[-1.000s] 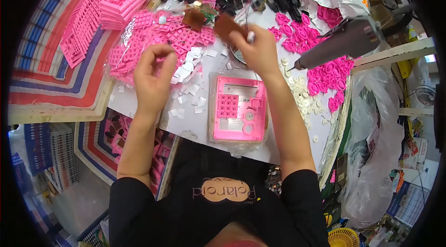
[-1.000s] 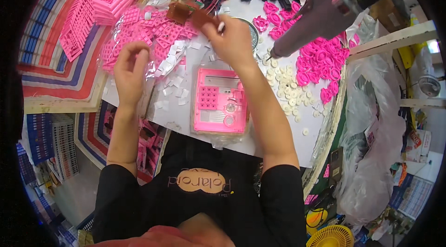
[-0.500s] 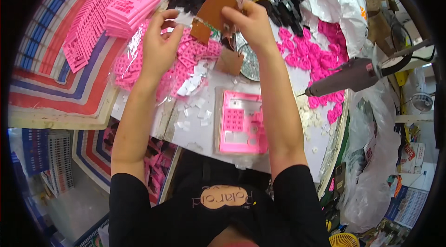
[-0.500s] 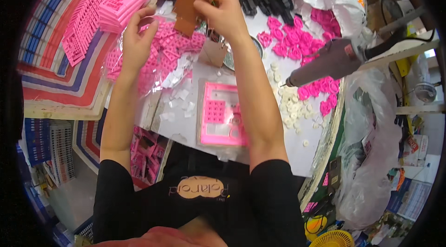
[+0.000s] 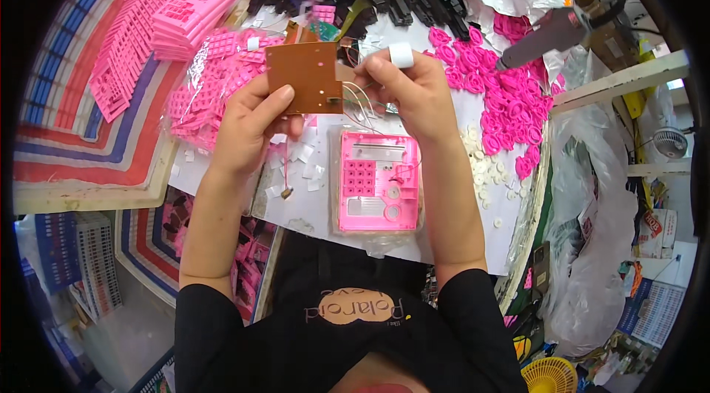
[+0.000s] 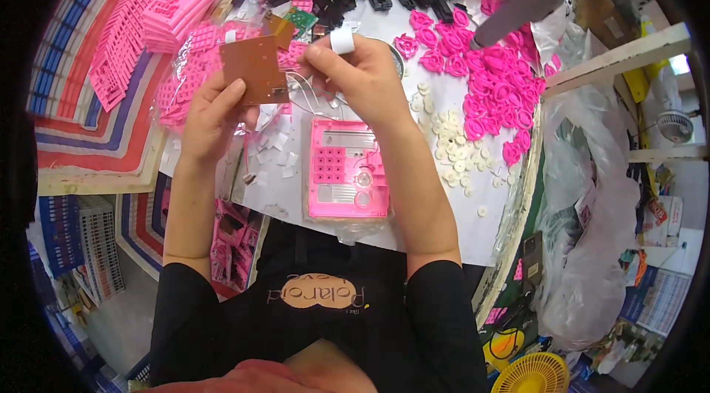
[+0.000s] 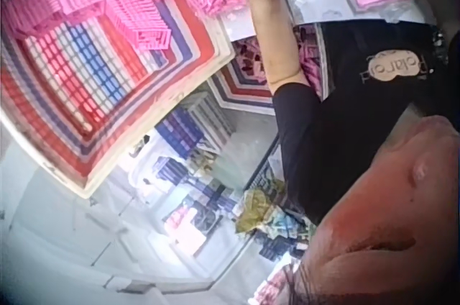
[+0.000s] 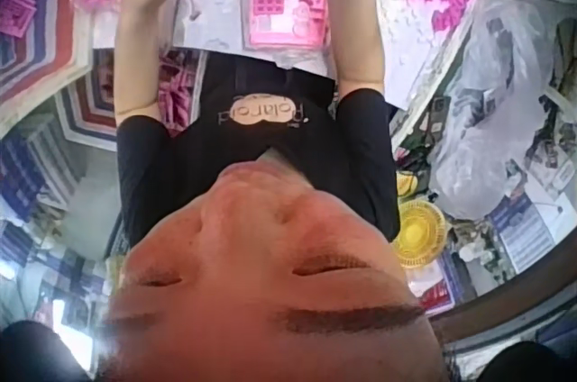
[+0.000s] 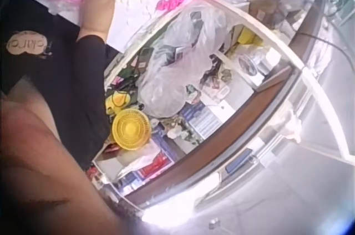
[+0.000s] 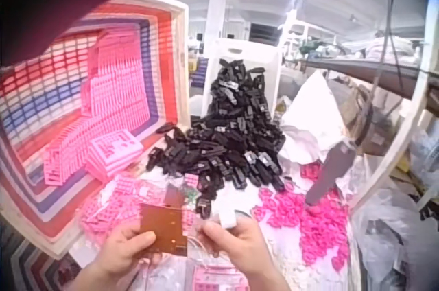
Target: Assembling the internal components and external casing of a pink toy telephone.
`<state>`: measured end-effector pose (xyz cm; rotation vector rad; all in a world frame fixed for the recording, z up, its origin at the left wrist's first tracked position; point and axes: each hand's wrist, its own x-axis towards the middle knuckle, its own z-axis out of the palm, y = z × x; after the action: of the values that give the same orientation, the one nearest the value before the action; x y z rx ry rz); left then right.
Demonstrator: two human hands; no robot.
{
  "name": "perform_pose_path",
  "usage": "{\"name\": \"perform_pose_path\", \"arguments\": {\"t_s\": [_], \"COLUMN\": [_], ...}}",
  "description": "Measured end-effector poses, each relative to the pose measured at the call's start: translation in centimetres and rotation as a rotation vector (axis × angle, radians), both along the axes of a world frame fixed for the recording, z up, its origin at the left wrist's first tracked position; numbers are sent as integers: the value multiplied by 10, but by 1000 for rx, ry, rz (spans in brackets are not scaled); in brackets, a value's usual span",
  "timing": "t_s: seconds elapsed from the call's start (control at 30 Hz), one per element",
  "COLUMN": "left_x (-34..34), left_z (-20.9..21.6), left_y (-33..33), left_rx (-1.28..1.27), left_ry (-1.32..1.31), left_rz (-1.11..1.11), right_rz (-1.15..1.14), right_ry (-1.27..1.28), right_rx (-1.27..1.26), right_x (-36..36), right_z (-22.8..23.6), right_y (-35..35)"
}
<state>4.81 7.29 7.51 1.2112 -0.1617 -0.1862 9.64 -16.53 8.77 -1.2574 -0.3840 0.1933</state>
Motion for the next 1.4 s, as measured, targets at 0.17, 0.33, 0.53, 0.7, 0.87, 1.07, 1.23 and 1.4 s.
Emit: {"name": "perform_pose_path", "arguments": {"t_s": [0.17, 0.33, 0.53, 0.7, 0.87, 1.07, 1.23, 1.4], "left_x": [-12, -24, -37, -57, -88, -119, -144, -161], "left_z": [-27, -19, -17, -18, -10, -14, -39, -56], "left_y": [-17, -44, -39, -36, -48, -72, -76, -64], "left_rx": [-256, -375, 105, 190, 192, 471, 397, -106], "left_ry": [-10, -87, -369, -255, -20, -274, 44, 462], "left_rz": [-5, -18, 147, 146, -91, -485, -571, -491], "right_rz": [-54, 380, 644, 391, 806, 334, 374, 289], "right_ry": [99, 418, 606, 223, -33, -415, -17, 182], "right_rx": [-11, -7, 209, -475, -890, -882, -589, -489], "right_x": [-22, -29, -50, -103, -153, -161, -155, -120], "right_z": [-16, -43, -22, -3, 12, 5, -29, -48], "right_y": [-4, 14, -28, -58, -139, -113, -85, -79]}}
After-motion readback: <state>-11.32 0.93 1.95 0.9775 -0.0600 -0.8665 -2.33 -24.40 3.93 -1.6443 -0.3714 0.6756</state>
